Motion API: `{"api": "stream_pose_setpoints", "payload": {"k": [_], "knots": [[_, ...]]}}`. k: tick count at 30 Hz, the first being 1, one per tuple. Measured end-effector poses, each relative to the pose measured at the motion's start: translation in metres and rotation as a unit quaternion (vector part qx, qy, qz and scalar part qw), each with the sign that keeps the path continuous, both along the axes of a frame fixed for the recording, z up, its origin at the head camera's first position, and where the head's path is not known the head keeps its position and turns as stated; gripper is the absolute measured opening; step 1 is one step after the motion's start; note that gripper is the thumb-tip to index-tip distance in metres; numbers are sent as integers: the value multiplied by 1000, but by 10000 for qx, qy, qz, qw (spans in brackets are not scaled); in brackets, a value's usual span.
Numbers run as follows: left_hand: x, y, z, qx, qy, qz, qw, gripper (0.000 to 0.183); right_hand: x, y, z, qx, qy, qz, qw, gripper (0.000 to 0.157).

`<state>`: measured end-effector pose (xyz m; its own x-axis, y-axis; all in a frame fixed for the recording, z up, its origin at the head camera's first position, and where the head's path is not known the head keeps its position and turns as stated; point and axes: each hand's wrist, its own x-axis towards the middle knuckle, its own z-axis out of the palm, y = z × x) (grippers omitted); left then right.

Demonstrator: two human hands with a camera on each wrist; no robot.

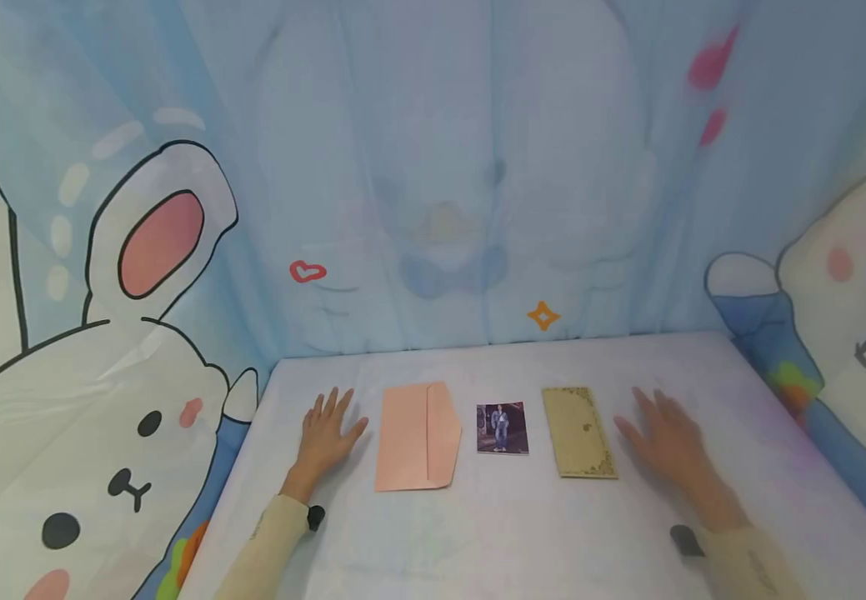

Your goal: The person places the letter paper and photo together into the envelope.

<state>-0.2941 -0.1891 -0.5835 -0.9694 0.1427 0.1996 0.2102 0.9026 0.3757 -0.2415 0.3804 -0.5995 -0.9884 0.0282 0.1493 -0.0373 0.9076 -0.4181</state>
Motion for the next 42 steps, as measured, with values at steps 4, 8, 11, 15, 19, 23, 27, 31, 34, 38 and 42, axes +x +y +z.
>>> {"api": "stream_pose_setpoints", "payload": {"k": [4,8,11,15,19,23,27,31,34,38,42], "knots": [[0,8,0,-138,55,-51,9999,71,-3,-8,2,0,-5,121,9999,83],[1,15,-2,-170,147,-120,9997,71,-4,-19,6,-22,-20,208,9998,83],[1,19,-2,-187,137,-158,9996,72,-4,-26,9,-113,37,328,9994,81],[2,24,-3,-214,66,-194,9996,73,-3,-34,11,-133,65,444,9989,80],[3,29,-4,-280,4,-215,9994,73,-2,-42,11,-122,120,517,9985,81],[5,36,-2,-201,-42,-295,9994,73,-1,-50,14,-191,212,619,9977,79],[6,41,-1,-156,-36,-390,9991,73,-4,-60,13,-132,255,723,9970,77],[6,47,-3,-148,-34,-438,9989,74,-6,-69,12,-99,249,812,9963,77],[5,50,-7,-157,-14,-458,9988,74,-6,-76,12,-152,257,890,9956,78],[5,56,-7,-272,-72,-503,9983,74,-6,-85,12,-101,373,939,9948,77],[7,61,-3,-258,-32,-618,9978,73,-9,-97,12,-56,239,843,9961,79]]}}
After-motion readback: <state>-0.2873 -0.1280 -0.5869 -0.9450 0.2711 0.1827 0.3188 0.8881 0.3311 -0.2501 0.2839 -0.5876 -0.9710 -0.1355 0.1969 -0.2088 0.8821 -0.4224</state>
